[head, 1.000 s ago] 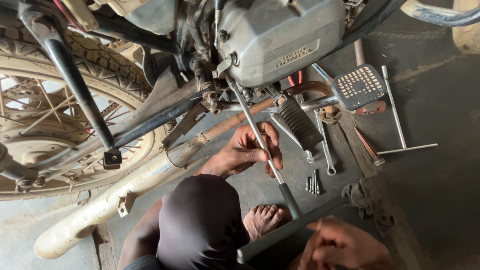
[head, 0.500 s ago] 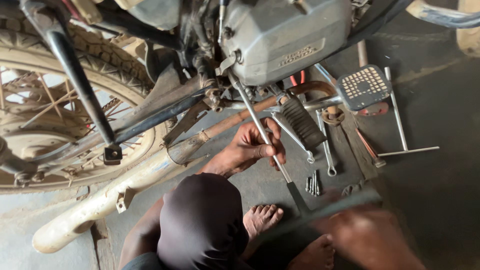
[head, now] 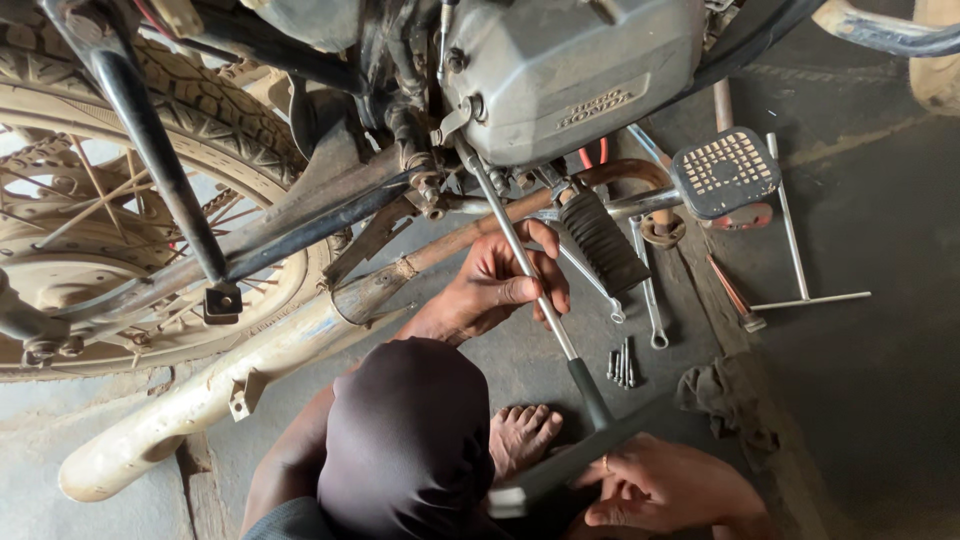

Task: The person works on the engine of a motorcycle, removing and handling bolts and wires using a T-handle wrench and other tools while sitting on the floor.

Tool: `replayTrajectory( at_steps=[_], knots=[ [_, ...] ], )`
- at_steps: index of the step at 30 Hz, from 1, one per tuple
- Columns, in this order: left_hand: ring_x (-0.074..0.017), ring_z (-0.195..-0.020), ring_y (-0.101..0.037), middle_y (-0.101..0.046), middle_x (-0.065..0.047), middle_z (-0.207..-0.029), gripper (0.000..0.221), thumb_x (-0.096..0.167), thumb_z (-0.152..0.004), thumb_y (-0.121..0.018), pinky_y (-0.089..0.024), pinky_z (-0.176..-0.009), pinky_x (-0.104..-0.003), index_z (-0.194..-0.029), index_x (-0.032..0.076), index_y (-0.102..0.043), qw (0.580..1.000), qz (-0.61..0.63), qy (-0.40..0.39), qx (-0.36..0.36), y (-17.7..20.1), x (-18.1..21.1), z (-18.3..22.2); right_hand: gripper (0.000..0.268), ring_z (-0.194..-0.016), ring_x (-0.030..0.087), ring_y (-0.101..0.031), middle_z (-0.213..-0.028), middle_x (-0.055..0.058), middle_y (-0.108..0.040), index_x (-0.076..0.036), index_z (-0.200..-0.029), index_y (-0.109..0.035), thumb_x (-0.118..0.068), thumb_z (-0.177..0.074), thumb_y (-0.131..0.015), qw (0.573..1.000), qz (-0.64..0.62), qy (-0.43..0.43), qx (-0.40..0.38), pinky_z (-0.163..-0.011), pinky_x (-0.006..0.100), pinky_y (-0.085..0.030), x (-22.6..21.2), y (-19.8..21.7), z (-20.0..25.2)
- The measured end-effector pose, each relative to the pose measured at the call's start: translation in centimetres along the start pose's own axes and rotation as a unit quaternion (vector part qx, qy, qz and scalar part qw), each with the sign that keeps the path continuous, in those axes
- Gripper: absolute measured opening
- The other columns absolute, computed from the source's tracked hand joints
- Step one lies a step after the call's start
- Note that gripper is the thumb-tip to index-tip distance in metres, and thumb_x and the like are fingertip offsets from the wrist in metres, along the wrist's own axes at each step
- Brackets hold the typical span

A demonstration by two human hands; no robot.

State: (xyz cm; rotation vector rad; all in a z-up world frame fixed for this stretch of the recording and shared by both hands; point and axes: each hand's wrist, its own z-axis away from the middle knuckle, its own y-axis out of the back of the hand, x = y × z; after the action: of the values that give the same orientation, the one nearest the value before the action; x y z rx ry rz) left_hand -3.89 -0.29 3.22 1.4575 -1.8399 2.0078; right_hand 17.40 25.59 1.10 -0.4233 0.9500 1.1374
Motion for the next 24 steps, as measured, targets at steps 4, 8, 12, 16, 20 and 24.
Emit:
replayTrajectory(
  at_steps=[4,8,12,16,20,24],
  knots=[
    [-0.0211,-0.097,-0.072,-0.074,-0.019,-0.103,0.040,0.013,-0.100,-0.076,-0.056,-0.079,-0.030,-0.130,0.003,-0.053,1.000,-0.009,0.007,0.007,0.0,0.1,0.1,0.073,-0.080,0.020,-0.080,-0.124,0.016,-0.076,0.000,-0.154,-0.019,-0.033,-0.105,-0.061,0.953,-0.260,0.157,-0.010,-0.062,0.029,-0.064,-0.1,-0.3,0.3],
    [-0.0211,-0.092,-0.072,-0.074,-0.019,-0.100,0.035,0.010,-0.100,-0.075,-0.057,-0.077,-0.030,-0.127,0.002,-0.053,1.000,-0.009,-0.001,-0.003,0.1,0.2,0.2,0.073,-0.082,0.029,-0.083,-0.106,0.036,-0.079,0.000,-0.167,-0.022,-0.022,-0.106,-0.057,0.862,-0.446,0.165,0.175,-0.055,0.031,-0.064,-1.4,0.7,3.2],
    [-0.0221,-0.092,-0.074,-0.074,-0.019,-0.097,0.031,0.007,-0.100,-0.074,-0.060,-0.075,-0.032,-0.122,0.002,-0.053,1.000,-0.015,0.009,0.000,0.2,0.2,0.4,0.075,-0.093,0.034,-0.078,-0.144,0.038,-0.055,-0.004,-0.164,-0.015,-0.016,-0.105,-0.059,0.820,-0.467,0.233,0.235,-0.053,0.028,-0.058,-4.6,2.7,6.3],
    [-0.0213,-0.093,-0.073,-0.073,-0.018,-0.097,0.030,0.007,-0.100,-0.073,-0.060,-0.075,-0.032,-0.122,0.003,-0.053,1.000,-0.015,0.007,0.003,0.4,-0.4,0.3,0.060,-0.094,0.029,-0.078,-0.133,0.029,-0.062,-0.010,-0.156,-0.028,-0.025,-0.105,-0.055,0.840,-0.343,0.306,0.288,-0.061,0.030,-0.059,-7.4,3.8,6.8],
    [-0.0220,-0.097,-0.073,-0.071,-0.016,-0.099,0.031,0.005,-0.101,-0.074,-0.059,-0.077,-0.031,-0.124,0.001,-0.054,1.000,-0.012,-0.007,0.018,0.4,-0.7,0.0,0.049,-0.094,0.024,-0.078,-0.123,0.020,-0.069,-0.016,-0.148,-0.040,-0.034,-0.104,-0.052,0.884,0.032,0.372,0.280,-0.070,0.033,-0.060,-8.9,3.8,3.4],
    [-0.0222,-0.099,-0.074,-0.067,-0.011,-0.097,0.037,0.002,-0.098,-0.075,-0.060,-0.074,-0.031,-0.127,0.000,-0.053,0.999,-0.021,-0.020,0.029,0.3,-0.7,-0.2,0.043,-0.095,0.019,-0.078,-0.113,0.011,-0.075,-0.021,-0.140,-0.053,-0.043,-0.104,-0.048,0.910,0.344,0.036,0.230,-0.079,0.035,-0.060,-8.1,3.5,2.5]
  ],
)
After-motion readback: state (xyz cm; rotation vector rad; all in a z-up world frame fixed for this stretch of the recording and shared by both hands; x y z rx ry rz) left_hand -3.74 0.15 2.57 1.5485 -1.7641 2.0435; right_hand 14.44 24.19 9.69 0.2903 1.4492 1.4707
